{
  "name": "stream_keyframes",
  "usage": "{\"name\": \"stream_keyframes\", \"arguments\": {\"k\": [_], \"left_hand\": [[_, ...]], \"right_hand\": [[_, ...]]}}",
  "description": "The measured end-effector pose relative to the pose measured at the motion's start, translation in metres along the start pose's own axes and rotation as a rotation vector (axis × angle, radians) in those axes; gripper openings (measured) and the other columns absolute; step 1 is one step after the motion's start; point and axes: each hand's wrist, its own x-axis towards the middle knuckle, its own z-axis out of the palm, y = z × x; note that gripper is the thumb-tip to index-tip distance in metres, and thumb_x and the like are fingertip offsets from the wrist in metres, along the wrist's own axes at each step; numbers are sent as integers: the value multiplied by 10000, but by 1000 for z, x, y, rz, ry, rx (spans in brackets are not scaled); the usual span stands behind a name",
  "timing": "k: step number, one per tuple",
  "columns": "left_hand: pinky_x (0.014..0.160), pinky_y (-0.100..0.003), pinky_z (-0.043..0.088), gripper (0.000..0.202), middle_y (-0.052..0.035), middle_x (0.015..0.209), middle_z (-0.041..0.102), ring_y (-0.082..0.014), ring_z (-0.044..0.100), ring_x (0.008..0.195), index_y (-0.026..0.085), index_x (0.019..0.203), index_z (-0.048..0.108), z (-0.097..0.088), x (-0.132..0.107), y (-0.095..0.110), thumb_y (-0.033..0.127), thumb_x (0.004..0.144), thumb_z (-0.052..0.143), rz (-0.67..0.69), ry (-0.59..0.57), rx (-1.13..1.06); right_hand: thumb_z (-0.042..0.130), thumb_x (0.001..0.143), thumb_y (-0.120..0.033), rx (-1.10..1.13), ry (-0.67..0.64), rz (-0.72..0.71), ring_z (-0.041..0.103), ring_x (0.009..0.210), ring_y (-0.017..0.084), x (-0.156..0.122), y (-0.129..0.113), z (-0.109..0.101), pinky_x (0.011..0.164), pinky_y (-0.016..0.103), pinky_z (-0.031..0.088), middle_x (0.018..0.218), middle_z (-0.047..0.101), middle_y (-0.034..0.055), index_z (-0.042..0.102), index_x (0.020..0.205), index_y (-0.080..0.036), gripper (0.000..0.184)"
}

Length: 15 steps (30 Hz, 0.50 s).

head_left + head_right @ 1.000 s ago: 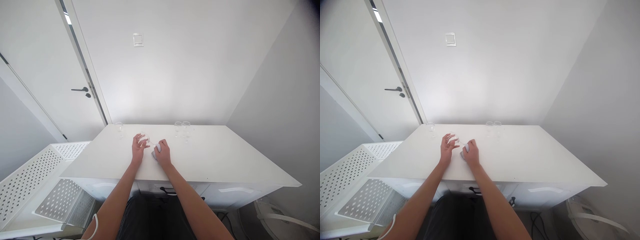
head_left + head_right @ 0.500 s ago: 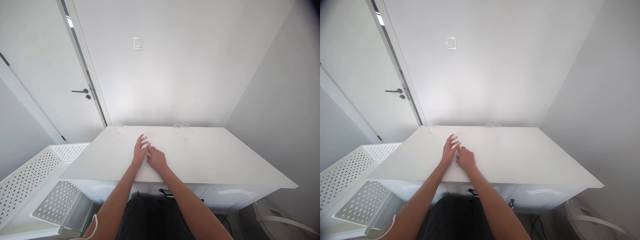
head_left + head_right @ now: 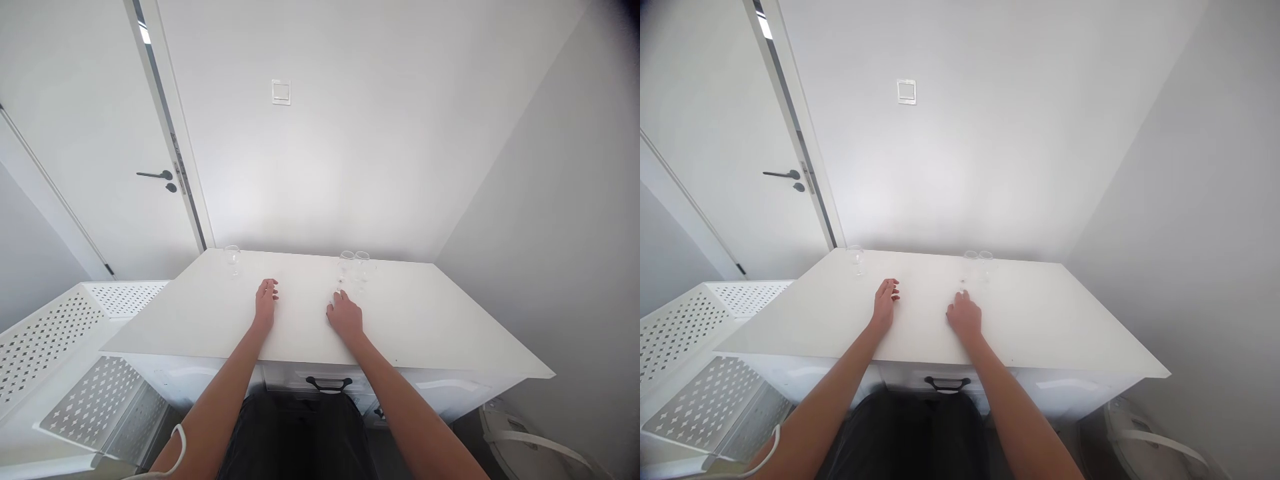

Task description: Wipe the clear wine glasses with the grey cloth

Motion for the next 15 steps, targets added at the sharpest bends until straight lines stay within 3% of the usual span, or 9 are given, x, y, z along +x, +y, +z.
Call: {"name": "stream_keyframes", "arguments": {"k": [4,9,12,15], "left_hand": [[652,-251,445,229,-48,1005,585,-150,516,824,228,807,680,-10,14,-4,454,828,712,-70,163,-279],[636,-217,408,194,17,820,443,-97,468,689,234,897,576,-57,48,4,403,816,625,-53,415,-500],[646,-216,428,259,33,810,433,-82,459,638,247,986,521,-88,65,13,414,810,612,-58,488,-593],[630,-216,451,313,24,838,458,-79,478,623,254,1115,507,-102,77,17,406,854,591,-104,501,-699]], "right_hand": [[356,985,-319,4,4,28,713,965,244,1,-1,1,741,354,470,1620,412,165,543,1429,-174,503],[344,991,-320,8,3,81,715,960,242,4,-6,0,745,355,476,1622,393,200,506,1455,-149,520],[337,998,-325,-10,-24,123,718,938,230,3,-7,-1,738,344,479,1630,365,223,500,1451,-133,518],[336,997,-326,-35,-17,140,719,939,238,2,-9,-2,738,349,486,1634,356,225,504,1448,-127,521]]}}
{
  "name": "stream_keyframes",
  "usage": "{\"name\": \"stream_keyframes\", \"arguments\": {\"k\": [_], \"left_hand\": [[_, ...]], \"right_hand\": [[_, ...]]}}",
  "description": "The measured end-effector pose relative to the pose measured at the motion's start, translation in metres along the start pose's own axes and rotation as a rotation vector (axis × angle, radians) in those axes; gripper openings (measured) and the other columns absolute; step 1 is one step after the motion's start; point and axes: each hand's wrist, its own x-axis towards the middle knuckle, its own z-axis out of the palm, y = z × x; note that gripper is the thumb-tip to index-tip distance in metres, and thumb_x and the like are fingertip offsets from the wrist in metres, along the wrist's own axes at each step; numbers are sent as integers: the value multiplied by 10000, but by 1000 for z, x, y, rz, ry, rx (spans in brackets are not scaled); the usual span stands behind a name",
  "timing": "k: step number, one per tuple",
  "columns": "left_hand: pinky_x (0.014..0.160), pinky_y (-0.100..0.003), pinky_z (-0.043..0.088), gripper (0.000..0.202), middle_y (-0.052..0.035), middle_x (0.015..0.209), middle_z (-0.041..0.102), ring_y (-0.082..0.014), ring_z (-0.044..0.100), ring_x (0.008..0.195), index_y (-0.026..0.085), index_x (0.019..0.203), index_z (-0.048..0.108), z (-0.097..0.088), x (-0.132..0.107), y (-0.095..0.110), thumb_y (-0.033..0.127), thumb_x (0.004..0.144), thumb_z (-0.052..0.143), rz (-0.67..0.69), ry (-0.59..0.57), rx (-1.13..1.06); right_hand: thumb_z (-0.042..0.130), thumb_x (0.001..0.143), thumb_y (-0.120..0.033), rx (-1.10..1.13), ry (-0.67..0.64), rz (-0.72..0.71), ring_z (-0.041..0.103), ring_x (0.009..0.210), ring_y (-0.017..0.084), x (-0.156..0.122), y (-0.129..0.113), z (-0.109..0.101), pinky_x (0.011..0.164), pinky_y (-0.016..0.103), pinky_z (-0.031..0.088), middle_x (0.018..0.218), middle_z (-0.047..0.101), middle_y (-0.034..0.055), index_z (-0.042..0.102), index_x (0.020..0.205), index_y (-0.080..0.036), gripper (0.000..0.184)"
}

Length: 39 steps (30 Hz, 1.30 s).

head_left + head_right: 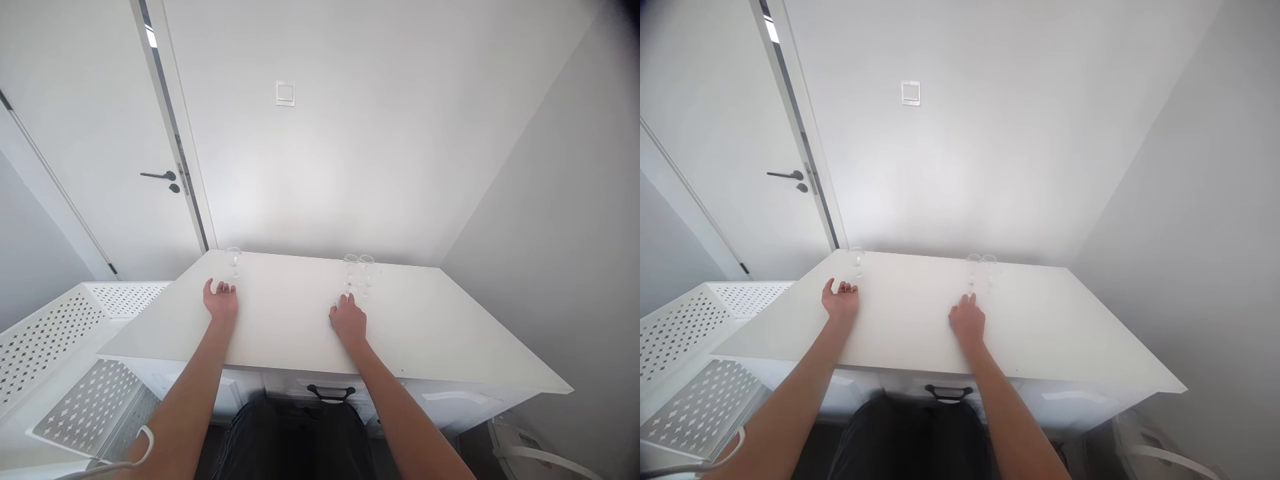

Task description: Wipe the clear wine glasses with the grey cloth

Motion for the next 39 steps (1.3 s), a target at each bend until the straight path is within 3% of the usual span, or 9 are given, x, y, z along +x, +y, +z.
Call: {"name": "stream_keyframes", "arguments": {"k": [7,11,15,21,25,30,33,37,39], "left_hand": [[591,-229,531,542,-27,932,544,-104,564,618,380,1524,260,13,14,-8,501,1029,444,-188,-107,-92],[746,-308,618,620,-141,1210,615,-177,729,915,417,1600,156,19,17,-9,608,1039,336,-246,-184,-39],[938,-413,607,676,-175,1385,587,-225,703,1174,411,1619,103,22,19,-10,622,1030,360,-210,-324,-34],[1061,-462,541,540,-177,1433,589,-238,651,1277,315,1511,353,22,21,-11,537,1029,454,-175,-416,-24],[999,-403,572,448,-153,1316,659,-221,683,1214,301,1368,460,24,16,-15,506,984,568,-124,-365,90],[690,-340,622,473,-77,1083,691,-237,748,934,325,1261,493,27,-13,-25,543,889,689,58,-463,472],[691,-346,630,466,-61,1091,665,-236,740,954,312,1206,479,27,-45,-34,563,876,692,77,-579,568],[651,-341,632,462,-33,998,625,-226,731,915,297,1175,446,23,-90,-47,562,878,679,58,-627,724],[627,-319,623,450,-24,986,603,-220,729,904,300,1197,436,21,-107,-51,565,899,645,72,-681,791]], "right_hand": [[349,997,-327,14,13,-6,716,897,221,-3,-1,-6,713,338,480,1645,335,214,439,1517,-176,549],[362,981,-299,24,44,-5,708,882,221,-5,-1,-8,704,342,480,1604,395,205,455,1498,-174,541],[371,986,-304,38,43,-5,701,873,215,-4,1,-6,691,334,466,1568,421,214,439,1502,-188,533],[414,966,-296,45,94,14,643,693,161,-3,2,-3,551,299,371,1395,511,200,504,1404,-170,464],[428,948,-269,55,113,0,561,618,142,-2,3,-2,516,294,303,1129,582,131,585,1128,-154,265],[435,965,-287,105,120,-153,527,687,163,0,2,2,579,294,277,843,561,39,527,904,-196,144],[437,965,-293,163,120,-192,485,663,161,0,2,4,588,293,266,762,525,8,488,885,-212,124],[480,928,-306,288,265,-296,498,789,197,-1,3,4,641,295,339,888,523,37,497,962,-218,95],[516,858,-240,349,352,-374,493,896,232,-1,5,4,737,324,401,976,507,62,514,1059,-213,203]]}}
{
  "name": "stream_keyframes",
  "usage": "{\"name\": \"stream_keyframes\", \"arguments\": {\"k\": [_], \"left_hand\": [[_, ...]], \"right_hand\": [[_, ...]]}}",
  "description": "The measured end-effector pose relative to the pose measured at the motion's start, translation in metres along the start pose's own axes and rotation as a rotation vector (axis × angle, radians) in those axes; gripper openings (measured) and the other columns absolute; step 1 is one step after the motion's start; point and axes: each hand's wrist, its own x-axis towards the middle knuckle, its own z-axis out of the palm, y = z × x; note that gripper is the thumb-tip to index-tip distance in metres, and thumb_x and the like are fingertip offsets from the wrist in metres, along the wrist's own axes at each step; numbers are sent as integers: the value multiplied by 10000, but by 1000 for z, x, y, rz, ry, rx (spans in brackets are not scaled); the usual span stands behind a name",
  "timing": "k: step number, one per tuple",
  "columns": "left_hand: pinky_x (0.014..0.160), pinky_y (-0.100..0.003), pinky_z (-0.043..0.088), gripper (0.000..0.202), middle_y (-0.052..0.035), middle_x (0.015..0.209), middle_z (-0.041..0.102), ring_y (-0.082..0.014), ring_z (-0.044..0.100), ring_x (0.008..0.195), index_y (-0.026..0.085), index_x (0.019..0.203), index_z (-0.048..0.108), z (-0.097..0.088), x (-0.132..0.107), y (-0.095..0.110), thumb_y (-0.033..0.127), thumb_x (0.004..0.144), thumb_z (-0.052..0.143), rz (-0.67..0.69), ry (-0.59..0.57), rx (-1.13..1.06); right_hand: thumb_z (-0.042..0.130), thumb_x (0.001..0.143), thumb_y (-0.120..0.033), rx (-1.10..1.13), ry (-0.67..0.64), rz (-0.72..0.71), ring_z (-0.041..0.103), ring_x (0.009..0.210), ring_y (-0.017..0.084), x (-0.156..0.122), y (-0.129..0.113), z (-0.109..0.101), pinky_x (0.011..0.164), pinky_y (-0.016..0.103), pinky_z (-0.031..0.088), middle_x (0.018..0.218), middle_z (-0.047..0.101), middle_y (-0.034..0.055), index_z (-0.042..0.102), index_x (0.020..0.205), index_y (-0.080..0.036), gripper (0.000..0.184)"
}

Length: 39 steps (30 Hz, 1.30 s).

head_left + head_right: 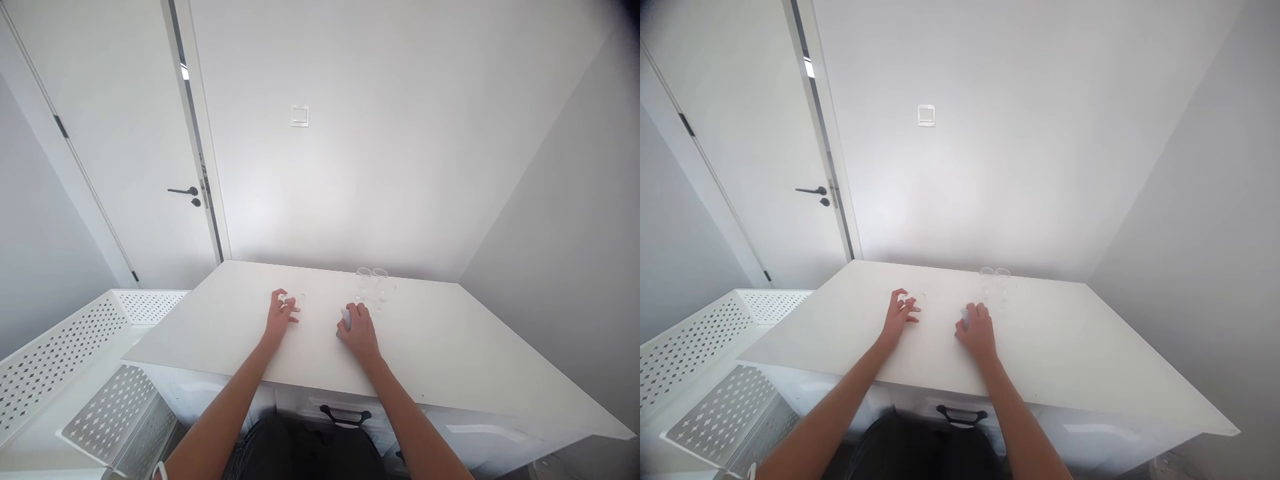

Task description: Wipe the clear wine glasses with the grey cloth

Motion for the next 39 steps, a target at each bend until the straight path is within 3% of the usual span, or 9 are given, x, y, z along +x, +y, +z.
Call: {"name": "stream_keyframes", "arguments": {"k": [4,10,15,18,24,28,32,35,39], "left_hand": [[552,-256,577,440,-37,1046,579,-181,708,825,298,1205,446,9,-11,3,567,907,627,70,-44,159],[498,-240,548,459,-98,1132,574,-178,672,804,287,1214,486,7,-10,0,574,894,648,103,20,201],[561,-282,599,479,-97,1132,566,-185,687,854,284,1230,433,5,-8,-5,580,908,630,73,56,142],[609,-318,627,475,-73,1115,558,-188,701,880,295,1237,388,4,-6,-6,581,924,605,48,71,119],[643,-333,643,471,-52,1104,525,-184,703,909,300,1231,373,4,-6,-4,572,929,610,37,2,77],[658,-327,652,476,-54,1131,490,-170,685,924,300,1235,376,6,-7,-5,568,927,620,36,-85,78],[671,-342,660,475,-62,1160,481,-167,677,932,300,1245,378,7,-7,-6,556,930,623,35,-119,94],[674,-353,665,477,-60,1148,482,-172,679,932,292,1237,375,7,-6,-5,554,928,627,35,-118,88],[682,-332,658,469,-48,1131,471,-171,679,950,297,1219,352,6,-5,-5,554,932,619,46,-62,57]], "right_hand": [[469,731,-109,179,66,-37,472,1008,263,1,-1,1,875,389,437,1062,495,89,523,1115,-215,401],[496,848,-256,611,77,58,569,1049,226,8,-12,3,916,358,462,1125,626,80,531,949,-224,112],[641,842,-594,936,193,502,591,818,211,24,-32,17,719,325,487,916,679,76,604,858,-188,408],[642,821,-644,1114,249,735,607,830,222,36,-45,31,692,323,504,912,673,86,622,912,-165,488],[657,807,-625,987,186,575,468,686,149,46,-50,46,612,255,424,704,494,-33,510,775,-221,431],[562,850,-597,1233,181,718,503,676,153,49,-38,52,589,259,453,732,501,-31,472,829,-235,373],[497,874,-645,1326,198,797,614,804,194,53,-36,54,683,308,542,853,598,9,494,938,-241,410],[440,894,-703,1398,85,612,644,876,216,52,-49,50,753,346,557,953,658,52,547,1003,-229,498],[674,786,-625,1289,-77,300,630,883,229,44,-69,44,776,360,540,959,693,65,629,1041,-194,502]]}}
